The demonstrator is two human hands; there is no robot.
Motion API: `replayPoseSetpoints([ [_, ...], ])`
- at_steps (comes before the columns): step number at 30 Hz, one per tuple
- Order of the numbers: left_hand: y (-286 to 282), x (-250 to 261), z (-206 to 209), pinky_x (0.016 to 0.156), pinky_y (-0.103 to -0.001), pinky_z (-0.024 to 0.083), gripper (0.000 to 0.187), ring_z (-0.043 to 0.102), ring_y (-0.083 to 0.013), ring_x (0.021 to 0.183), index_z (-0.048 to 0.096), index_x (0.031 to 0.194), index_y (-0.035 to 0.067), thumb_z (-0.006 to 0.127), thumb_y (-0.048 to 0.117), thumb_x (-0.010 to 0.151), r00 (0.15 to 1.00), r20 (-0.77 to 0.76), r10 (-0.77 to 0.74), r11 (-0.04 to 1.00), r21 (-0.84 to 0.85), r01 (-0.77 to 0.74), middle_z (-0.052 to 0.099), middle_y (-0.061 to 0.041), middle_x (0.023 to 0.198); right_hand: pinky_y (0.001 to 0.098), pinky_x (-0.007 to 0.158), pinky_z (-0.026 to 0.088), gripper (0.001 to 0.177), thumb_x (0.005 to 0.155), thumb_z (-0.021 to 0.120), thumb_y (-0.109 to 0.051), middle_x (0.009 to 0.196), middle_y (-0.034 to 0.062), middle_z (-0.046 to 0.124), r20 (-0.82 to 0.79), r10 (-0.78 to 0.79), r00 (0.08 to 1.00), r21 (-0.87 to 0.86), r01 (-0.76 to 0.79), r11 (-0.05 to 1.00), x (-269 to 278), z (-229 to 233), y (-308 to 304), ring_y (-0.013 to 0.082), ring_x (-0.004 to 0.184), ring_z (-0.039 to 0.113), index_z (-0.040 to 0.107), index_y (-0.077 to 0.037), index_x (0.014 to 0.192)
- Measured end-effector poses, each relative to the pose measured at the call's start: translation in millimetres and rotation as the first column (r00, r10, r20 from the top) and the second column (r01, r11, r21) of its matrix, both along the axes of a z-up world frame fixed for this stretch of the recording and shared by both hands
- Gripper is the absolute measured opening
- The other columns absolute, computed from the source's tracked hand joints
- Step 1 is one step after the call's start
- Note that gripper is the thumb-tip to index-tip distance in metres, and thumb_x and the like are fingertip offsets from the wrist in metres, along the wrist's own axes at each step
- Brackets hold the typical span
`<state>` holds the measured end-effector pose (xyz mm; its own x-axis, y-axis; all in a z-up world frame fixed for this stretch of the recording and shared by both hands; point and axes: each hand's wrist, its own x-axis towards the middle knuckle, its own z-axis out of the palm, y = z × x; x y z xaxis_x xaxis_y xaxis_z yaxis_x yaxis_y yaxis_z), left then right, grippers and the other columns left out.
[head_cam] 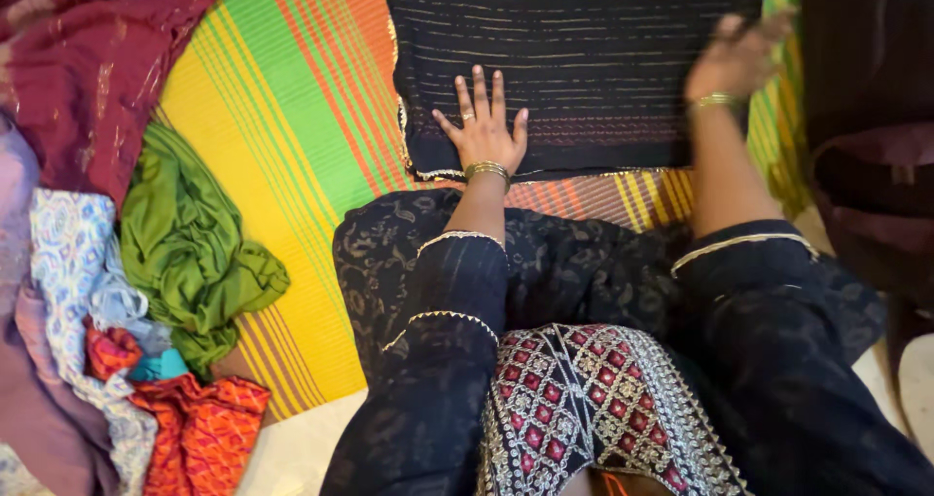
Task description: The person folds several pieces of fabric and clothing by hand on a mat, smoothing out each item before placing it into a bag.
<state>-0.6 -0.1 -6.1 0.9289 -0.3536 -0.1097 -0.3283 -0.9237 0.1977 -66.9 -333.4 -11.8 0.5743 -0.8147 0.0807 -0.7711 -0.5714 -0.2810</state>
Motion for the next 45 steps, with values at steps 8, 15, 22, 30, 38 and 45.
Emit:
replayPoseSetpoints([
  [8,-1.2,1.7,-3.9,0.117,-0.078,0.003,0.073,0.005,-0.0329,0.159,0.025,0.164,0.026,0.042,0.059,0.1,1.0,-0.006,-0.006,1.0,-0.029,0.006,0.011,-0.005,0.173,0.0562,0.126,0.002,0.074,0.104,0.033,-0.055,0.174,0.0062,0.005,-0.266,0.719,0.642,0.192,-0.696,0.692,21.1,37.1,192.8,0.0256,0.16,0.002,0.013,-0.018,0.165],
  [15,-1.2,1.5,-7.3,0.117,-0.078,0.003,0.074,0.005,-0.0336,0.159,0.024,0.164,0.025,0.04,0.061,0.101,1.0,0.025,-0.01,1.0,-0.022,0.011,0.011,-0.005,0.172,0.0544,0.123,0.003,0.081,0.104,0.034,-0.06,0.173,0.0114,0.01,-0.203,0.569,0.797,0.082,-0.565,0.821,-3.0,24.2,138.4,0.0279,0.157,0.004,0.015,-0.009,0.164],
  [22,-1.5,0.0,-5.6,0.117,-0.078,0.003,0.073,0.005,-0.0328,0.159,0.023,0.164,0.027,0.039,0.06,0.101,0.999,0.034,-0.012,1.0,-0.011,0.012,0.01,-0.004,0.172,0.056,0.126,0.006,0.088,0.104,0.042,-0.061,0.174,0.013,0.011,-0.179,0.315,0.932,0.04,-0.313,0.949,-64.3,19.6,52.3,0.0275,0.16,0.004,0.017,-0.003,0.165],
  [30,-19.1,6.5,-15.2,0.117,-0.077,0.001,0.073,0.005,-0.0323,0.16,0.023,0.165,0.026,0.039,0.057,0.101,0.995,0.033,0.091,0.996,-0.004,-0.091,0.009,-0.002,0.173,0.0582,0.128,0.008,0.086,0.105,0.046,-0.057,0.176,0.014,0.015,-0.113,0.319,0.941,0.011,-0.32,0.947,-74.4,16.8,52.0,0.0305,0.162,0.008,0.024,-0.001,0.167],
  [38,-175.4,-8.0,39.7,0.12,-0.07,0.014,0.07,0.006,-0.0333,0.157,0.034,0.158,0.027,0.045,0.057,0.095,0.982,0.1,-0.159,0.968,-0.181,0.176,0.02,-0.005,0.169,0.0583,0.127,0.009,0.085,0.104,0.048,-0.05,0.177,0.0142,0.014,-0.149,0.361,0.921,-0.093,-0.376,0.922,-73.8,-6.2,36.5,0.0301,0.162,0.007,0.022,-0.002,0.168],
  [45,-234.0,-4.6,18.4,0.129,-0.055,0.002,0.073,-0.005,-0.0249,0.16,0.016,0.166,0.025,0.029,0.063,0.105,0.89,-0.104,-0.443,0.896,-0.085,0.436,0.001,-0.001,0.175,0.0601,0.127,0.01,0.083,0.102,0.05,-0.048,0.176,0.0143,0.016,-0.138,0.333,0.933,-0.047,-0.342,0.939,-74.4,0.2,45.8,0.0311,0.162,0.01,0.025,-0.002,0.166],
])
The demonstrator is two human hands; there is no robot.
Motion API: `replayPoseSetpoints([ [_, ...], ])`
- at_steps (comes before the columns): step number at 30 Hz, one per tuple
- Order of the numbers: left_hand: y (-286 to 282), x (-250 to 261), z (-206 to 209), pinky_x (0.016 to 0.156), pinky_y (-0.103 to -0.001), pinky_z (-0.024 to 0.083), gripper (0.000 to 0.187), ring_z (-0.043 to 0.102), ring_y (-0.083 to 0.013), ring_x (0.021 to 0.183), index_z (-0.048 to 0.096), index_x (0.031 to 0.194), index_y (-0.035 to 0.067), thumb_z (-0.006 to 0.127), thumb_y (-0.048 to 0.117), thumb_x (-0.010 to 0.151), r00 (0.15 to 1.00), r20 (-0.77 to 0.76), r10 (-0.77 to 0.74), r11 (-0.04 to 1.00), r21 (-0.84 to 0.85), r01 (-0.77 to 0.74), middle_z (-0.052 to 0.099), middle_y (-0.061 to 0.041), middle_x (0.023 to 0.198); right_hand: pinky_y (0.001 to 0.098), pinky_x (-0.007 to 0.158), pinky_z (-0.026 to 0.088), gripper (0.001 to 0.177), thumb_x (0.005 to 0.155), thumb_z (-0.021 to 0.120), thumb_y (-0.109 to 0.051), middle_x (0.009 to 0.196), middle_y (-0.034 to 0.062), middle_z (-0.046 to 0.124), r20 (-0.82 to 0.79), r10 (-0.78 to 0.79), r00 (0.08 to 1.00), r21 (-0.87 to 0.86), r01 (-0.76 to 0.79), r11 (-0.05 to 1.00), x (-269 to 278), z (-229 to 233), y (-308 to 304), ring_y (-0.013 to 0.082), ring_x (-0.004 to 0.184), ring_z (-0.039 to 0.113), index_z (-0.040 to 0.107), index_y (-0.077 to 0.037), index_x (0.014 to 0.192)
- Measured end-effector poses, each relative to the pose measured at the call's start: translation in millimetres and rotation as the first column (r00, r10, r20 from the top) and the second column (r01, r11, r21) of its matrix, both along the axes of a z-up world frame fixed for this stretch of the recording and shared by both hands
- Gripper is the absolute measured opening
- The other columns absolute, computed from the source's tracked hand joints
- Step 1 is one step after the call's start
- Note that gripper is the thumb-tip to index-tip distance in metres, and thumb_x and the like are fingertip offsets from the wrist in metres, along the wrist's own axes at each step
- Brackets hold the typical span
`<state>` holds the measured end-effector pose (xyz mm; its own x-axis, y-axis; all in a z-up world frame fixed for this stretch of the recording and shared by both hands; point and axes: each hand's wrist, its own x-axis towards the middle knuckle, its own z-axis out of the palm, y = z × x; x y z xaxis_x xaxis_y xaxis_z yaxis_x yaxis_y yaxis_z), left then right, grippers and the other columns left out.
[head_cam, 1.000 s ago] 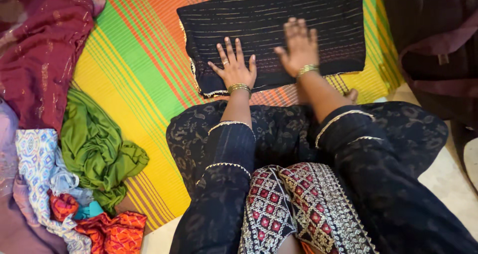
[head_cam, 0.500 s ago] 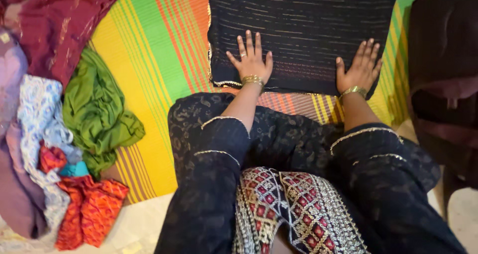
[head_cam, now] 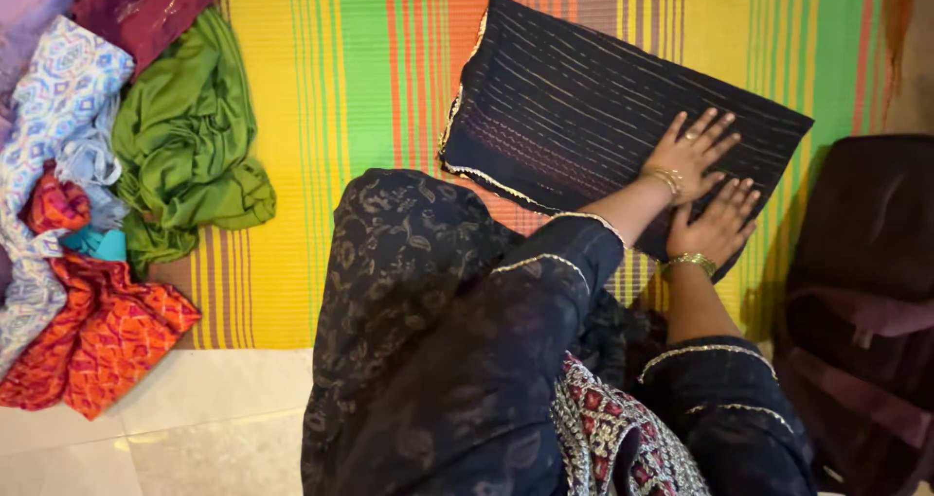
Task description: The person folds several pieces of fabric and clothing by hand on a mat, smoothing out each item before placing it into a bag.
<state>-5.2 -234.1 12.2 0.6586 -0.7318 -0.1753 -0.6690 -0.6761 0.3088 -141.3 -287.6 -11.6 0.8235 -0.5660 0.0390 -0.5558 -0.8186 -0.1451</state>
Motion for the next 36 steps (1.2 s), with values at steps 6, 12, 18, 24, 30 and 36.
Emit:
replayPoseSetpoints([
  [6,71.2,69.1,13.9,0.129,-0.052,0.002,0.081,-0.006,-0.0225,0.16,0.005,0.168,0.021,0.023,0.068,0.105,0.999,-0.002,0.048,0.996,0.082,-0.048,-0.003,-0.002,0.175,0.0601,0.127,0.011,0.08,0.108,0.046,-0.05,0.176,0.0147,0.016,0.009,0.004,1.0,0.003,-0.004,1.0,2.6,7.2,5.6,0.032,0.162,0.01,0.024,-0.001,0.167],
  [12,147.9,113.4,17.2,0.132,-0.048,0.003,0.079,-0.004,-0.0191,0.161,0.003,0.169,0.024,0.021,0.068,0.106,0.991,-0.001,0.134,0.984,0.114,-0.133,-0.003,0.001,0.176,0.0588,0.127,0.01,0.079,0.107,0.045,-0.048,0.175,0.0138,0.015,-0.027,-0.006,1.0,0.025,0.006,1.0,4.0,18.7,12.4,0.0314,0.161,0.009,0.024,-0.002,0.166],
  [18,206.8,142.8,3.0,0.132,-0.047,0.003,0.079,-0.006,-0.0207,0.162,0.003,0.169,0.023,0.021,0.068,0.107,0.954,0.023,0.298,0.947,0.122,-0.299,-0.006,-0.002,0.176,0.0579,0.127,0.009,0.078,0.107,0.044,-0.048,0.176,0.0122,0.013,-0.04,-0.015,0.999,0.041,0.016,0.999,5.9,21.3,14.5,0.0299,0.162,0.007,0.023,-0.003,0.166],
  [24,255.6,146.0,19.8,0.131,-0.05,0.003,0.076,-0.008,-0.0194,0.161,-0.002,0.168,0.022,0.018,0.065,0.108,0.896,0.027,0.443,0.876,0.197,-0.44,-0.011,0.0,0.174,0.056,0.128,0.008,0.075,0.108,0.037,-0.049,0.176,0.0109,0.012,-0.049,-0.006,0.999,0.043,0.008,0.999,6.8,23.0,15.0,0.0279,0.161,0.007,0.022,-0.003,0.166],
  [30,293.0,144.1,14.5,0.13,-0.051,0.002,0.078,-0.008,-0.0215,0.16,-0.003,0.168,0.024,0.018,0.066,0.106,0.808,-0.006,0.589,0.798,0.166,-0.58,-0.011,0.001,0.174,0.0561,0.127,0.008,0.075,0.108,0.038,-0.048,0.175,0.0109,0.012,-0.053,0.008,0.999,0.03,-0.006,1.0,5.6,20.1,11.9,0.028,0.161,0.007,0.022,-0.004,0.166],
  [36,323.5,129.4,-19.0,0.129,-0.054,-0.001,0.071,-0.01,-0.0223,0.161,0.001,0.167,0.026,0.017,0.062,0.108,0.687,-0.026,0.726,0.684,0.135,-0.717,-0.01,0.002,0.175,0.0569,0.129,0.008,0.076,0.107,0.04,-0.049,0.176,0.0105,0.015,-0.032,0.007,0.999,0.028,-0.006,1.0,3.1,14.5,8.3,0.0278,0.163,0.008,0.025,-0.005,0.167],
])
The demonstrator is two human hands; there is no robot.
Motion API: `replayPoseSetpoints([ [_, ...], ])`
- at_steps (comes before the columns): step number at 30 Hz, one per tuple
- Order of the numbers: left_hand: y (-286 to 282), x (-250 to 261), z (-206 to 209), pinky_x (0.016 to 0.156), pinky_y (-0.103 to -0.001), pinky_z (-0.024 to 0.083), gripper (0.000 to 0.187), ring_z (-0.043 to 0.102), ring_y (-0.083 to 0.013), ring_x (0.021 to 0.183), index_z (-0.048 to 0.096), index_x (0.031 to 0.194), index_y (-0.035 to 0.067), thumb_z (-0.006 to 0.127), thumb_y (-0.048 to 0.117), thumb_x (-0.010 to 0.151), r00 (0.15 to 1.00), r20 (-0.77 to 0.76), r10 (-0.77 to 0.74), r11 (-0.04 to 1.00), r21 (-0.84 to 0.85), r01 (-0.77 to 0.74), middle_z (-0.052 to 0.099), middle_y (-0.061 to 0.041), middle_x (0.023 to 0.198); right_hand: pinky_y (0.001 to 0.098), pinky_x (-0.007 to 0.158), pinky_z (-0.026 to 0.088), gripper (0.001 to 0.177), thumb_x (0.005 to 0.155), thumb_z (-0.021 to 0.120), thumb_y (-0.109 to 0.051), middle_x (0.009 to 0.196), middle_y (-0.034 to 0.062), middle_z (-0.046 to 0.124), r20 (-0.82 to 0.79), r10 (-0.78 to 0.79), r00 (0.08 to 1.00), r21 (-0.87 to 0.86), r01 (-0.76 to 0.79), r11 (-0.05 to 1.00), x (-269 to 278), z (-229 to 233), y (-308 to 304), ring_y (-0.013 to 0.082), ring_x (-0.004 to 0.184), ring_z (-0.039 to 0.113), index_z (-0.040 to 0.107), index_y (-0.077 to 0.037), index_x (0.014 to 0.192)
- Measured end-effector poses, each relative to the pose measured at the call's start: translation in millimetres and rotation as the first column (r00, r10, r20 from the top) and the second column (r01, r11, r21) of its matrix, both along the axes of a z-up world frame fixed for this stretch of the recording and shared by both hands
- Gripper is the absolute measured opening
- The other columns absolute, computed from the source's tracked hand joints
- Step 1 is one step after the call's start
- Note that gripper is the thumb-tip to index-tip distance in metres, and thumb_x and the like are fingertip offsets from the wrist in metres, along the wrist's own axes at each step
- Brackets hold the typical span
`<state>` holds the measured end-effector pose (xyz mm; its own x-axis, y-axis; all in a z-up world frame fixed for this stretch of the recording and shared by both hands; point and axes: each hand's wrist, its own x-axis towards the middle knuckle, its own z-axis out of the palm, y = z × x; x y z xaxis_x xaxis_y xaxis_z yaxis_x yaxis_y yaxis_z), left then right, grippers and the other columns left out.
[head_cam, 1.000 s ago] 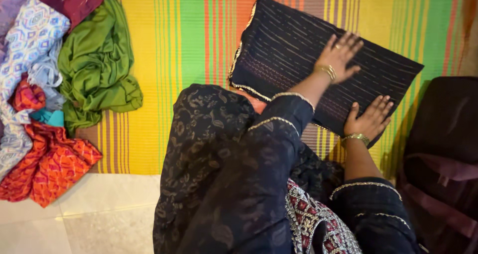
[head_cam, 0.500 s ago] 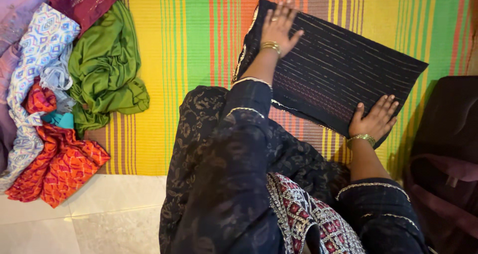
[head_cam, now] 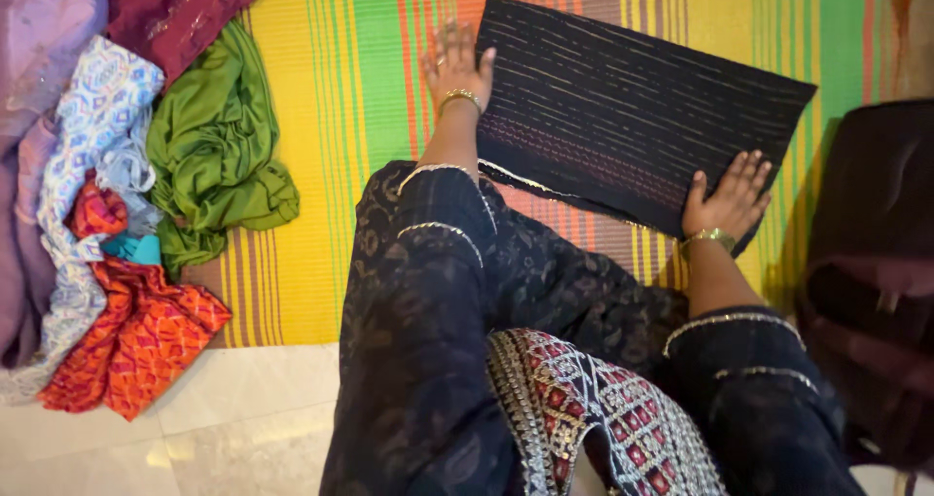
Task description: The person folds several pieces of fabric and clothing by hand on a mat, smoothing out each item before placing it into a bag.
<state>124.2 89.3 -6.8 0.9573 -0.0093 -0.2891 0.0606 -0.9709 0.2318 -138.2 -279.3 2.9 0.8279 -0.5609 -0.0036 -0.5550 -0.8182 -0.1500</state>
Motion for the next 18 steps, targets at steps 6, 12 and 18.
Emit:
replayPoseSetpoints([
  [6,-7.3,-39.7,45.9,0.126,-0.056,-0.004,0.07,-0.013,-0.0291,0.159,-0.002,0.168,0.022,0.017,0.056,0.11,0.984,-0.045,0.172,0.982,-0.068,-0.175,-0.013,-0.007,0.173,0.0589,0.124,0.005,0.074,0.107,0.043,-0.048,0.172,0.0114,0.018,0.103,-0.023,0.994,0.038,0.019,0.999,8.2,-8.8,-6.8,0.0294,0.159,0.009,0.027,-0.004,0.163],
  [12,-81.6,-97.0,43.8,0.128,-0.054,-0.002,0.066,-0.008,-0.0254,0.16,0.004,0.168,0.021,0.017,0.053,0.111,0.916,0.124,-0.382,0.924,0.016,0.383,-0.009,-0.004,0.173,0.056,0.128,0.005,0.066,0.107,0.047,-0.037,0.173,0.0133,0.021,0.185,0.267,0.946,-0.018,-0.268,0.963,64.7,-32.8,74.2,0.0341,0.16,0.009,0.031,-0.009,0.164],
  [18,-83.2,-117.4,-16.6,0.127,-0.053,0.007,0.066,0.008,-0.0229,0.159,0.026,0.163,0.024,0.032,0.054,0.105,0.737,0.196,-0.647,0.751,0.0,0.66,0.012,0.0,0.172,0.0557,0.126,0.006,0.072,0.102,0.043,-0.039,0.173,0.0112,0.021,0.048,0.539,0.841,-0.005,-0.539,0.842,60.9,-27.8,140.0,0.0283,0.16,0.01,0.027,-0.008,0.165],
])
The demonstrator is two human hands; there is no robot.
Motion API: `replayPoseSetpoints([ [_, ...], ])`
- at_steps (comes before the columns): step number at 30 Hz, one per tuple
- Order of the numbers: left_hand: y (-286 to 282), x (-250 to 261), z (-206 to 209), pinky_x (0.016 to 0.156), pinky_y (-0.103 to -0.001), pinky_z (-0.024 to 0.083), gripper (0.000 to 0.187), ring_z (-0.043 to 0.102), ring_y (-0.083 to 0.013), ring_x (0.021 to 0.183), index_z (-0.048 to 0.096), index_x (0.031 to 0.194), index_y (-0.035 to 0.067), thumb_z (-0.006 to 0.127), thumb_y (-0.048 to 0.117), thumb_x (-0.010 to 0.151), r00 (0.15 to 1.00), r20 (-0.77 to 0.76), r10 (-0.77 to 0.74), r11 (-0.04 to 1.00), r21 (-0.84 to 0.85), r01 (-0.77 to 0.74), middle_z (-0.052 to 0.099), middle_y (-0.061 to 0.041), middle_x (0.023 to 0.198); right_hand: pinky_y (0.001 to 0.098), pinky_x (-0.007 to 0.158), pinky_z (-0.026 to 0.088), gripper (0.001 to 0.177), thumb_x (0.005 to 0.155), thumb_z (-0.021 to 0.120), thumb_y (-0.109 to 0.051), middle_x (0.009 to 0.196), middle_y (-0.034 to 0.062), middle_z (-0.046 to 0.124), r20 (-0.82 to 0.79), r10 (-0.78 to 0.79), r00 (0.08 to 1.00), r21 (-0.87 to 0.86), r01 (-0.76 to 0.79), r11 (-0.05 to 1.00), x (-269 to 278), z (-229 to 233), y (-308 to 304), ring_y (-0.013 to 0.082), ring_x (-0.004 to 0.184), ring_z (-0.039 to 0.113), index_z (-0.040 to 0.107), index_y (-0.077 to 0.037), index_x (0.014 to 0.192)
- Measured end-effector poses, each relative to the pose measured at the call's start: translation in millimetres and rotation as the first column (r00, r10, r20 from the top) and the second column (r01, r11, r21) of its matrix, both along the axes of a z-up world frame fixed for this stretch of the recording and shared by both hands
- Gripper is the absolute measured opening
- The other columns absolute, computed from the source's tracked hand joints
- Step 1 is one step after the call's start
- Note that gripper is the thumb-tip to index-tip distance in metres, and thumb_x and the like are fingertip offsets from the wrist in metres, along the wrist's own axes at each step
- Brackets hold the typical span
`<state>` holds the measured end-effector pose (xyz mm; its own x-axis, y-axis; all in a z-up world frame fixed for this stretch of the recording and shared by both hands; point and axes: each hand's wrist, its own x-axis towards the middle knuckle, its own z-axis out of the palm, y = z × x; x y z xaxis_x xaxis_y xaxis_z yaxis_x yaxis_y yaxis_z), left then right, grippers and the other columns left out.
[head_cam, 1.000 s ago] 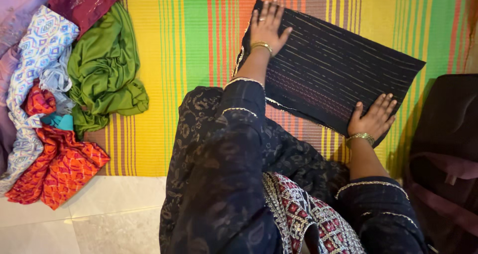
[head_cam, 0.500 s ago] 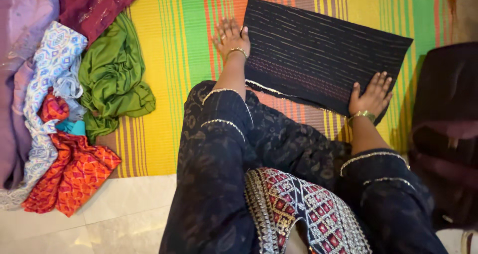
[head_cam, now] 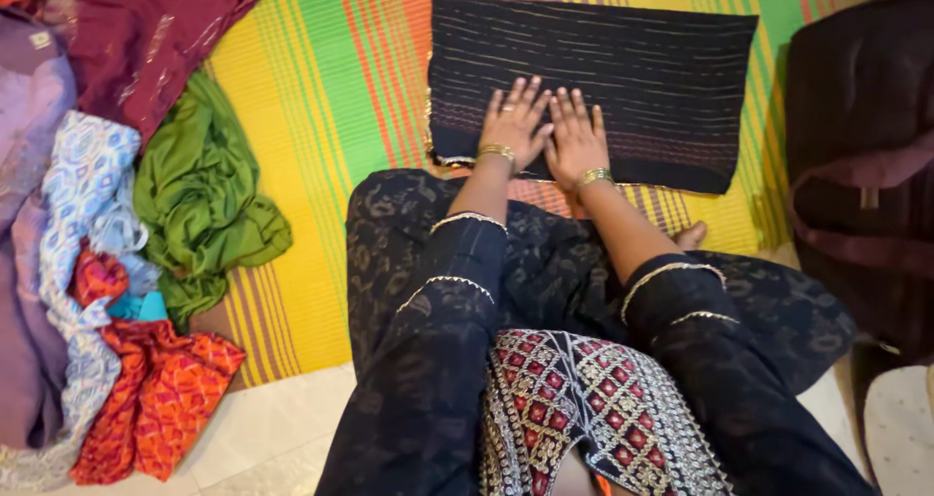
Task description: The person folds several pieces of fabric and clothing by hand on a mat, smoothing out each item before placing it into a bag.
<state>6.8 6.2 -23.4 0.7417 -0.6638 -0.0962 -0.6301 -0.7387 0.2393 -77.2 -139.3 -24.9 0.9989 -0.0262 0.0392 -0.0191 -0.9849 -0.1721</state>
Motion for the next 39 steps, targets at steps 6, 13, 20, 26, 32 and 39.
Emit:
replayPoseSetpoints([
  [6,2.7,-1.5,8.3,0.126,-0.059,0.007,0.069,0.01,-0.0254,0.158,0.027,0.163,0.026,0.04,0.055,0.103,0.995,0.074,0.069,0.996,-0.062,-0.064,0.015,-0.001,0.172,0.055,0.127,0.006,0.08,0.104,0.041,-0.058,0.173,0.0088,0.016,-0.041,-0.233,0.972,0.037,0.235,0.971,-2.3,26.5,-26.7,0.0277,0.16,0.008,0.023,-0.01,0.165],
  [13,2.6,-3.7,13.7,0.124,-0.062,0.004,0.077,0.006,-0.0267,0.159,0.024,0.164,0.026,0.043,0.062,0.099,0.987,0.022,0.161,0.987,-0.026,-0.161,0.011,-0.001,0.173,0.0547,0.128,0.005,0.078,0.107,0.033,-0.058,0.174,0.009,0.012,-0.041,-0.521,0.852,0.038,0.523,0.852,-30.7,22.1,-110.8,0.0277,0.16,0.005,0.018,-0.009,0.166],
  [20,26.0,2.0,16.1,0.125,-0.056,-0.005,0.089,-0.01,-0.0288,0.158,0.007,0.166,0.022,0.028,0.075,0.098,0.905,-0.06,0.42,0.903,0.123,-0.411,-0.006,-0.005,0.173,0.0549,0.126,0.002,0.082,0.101,0.024,-0.063,0.173,0.0106,-0.002,-0.247,-0.727,0.641,-0.044,0.742,0.669,-48.5,34.4,-140.5,0.0295,0.158,-0.005,0.006,-0.014,0.164],
  [26,44.3,-2.8,24.3,0.124,-0.057,-0.01,0.087,-0.019,-0.0301,0.157,-0.009,0.164,0.019,0.02,0.07,0.1,0.667,-0.186,0.722,0.692,0.223,-0.687,-0.016,-0.006,0.172,0.0537,0.126,0.011,0.092,0.097,0.032,-0.07,0.172,0.0133,0.002,-0.501,-0.766,0.403,-0.062,0.866,0.496,-95.7,24.8,-202.5,0.034,0.158,0.004,0.009,-0.01,0.163],
  [32,45.1,2.7,-12.1,0.126,-0.055,-0.003,0.093,-0.01,-0.0351,0.158,-0.008,0.164,0.012,0.037,0.064,0.101,0.314,-0.307,0.898,0.326,-0.014,-0.945,-0.007,-0.018,0.171,0.0571,0.118,0.031,0.083,0.096,0.051,-0.061,0.164,0.0152,0.031,-0.36,-0.885,0.293,0.191,0.952,0.237,-98.7,7.6,-185.5,0.0353,0.152,0.03,0.032,-0.007,0.156],
  [39,52.1,15.1,-34.6,0.122,-0.047,0.028,0.1,0.024,-0.038,0.152,0.003,0.161,0.008,0.061,0.054,0.094,0.093,-0.478,0.874,-0.034,-0.249,-0.968,0.022,-0.023,0.163,0.0467,0.111,0.043,0.069,0.083,0.079,-0.04,0.138,0.0254,0.06,-0.203,-0.891,0.406,0.452,0.846,0.283,-102.9,14.8,-173.3,0.0429,0.13,0.055,0.057,-0.001,0.136],
])
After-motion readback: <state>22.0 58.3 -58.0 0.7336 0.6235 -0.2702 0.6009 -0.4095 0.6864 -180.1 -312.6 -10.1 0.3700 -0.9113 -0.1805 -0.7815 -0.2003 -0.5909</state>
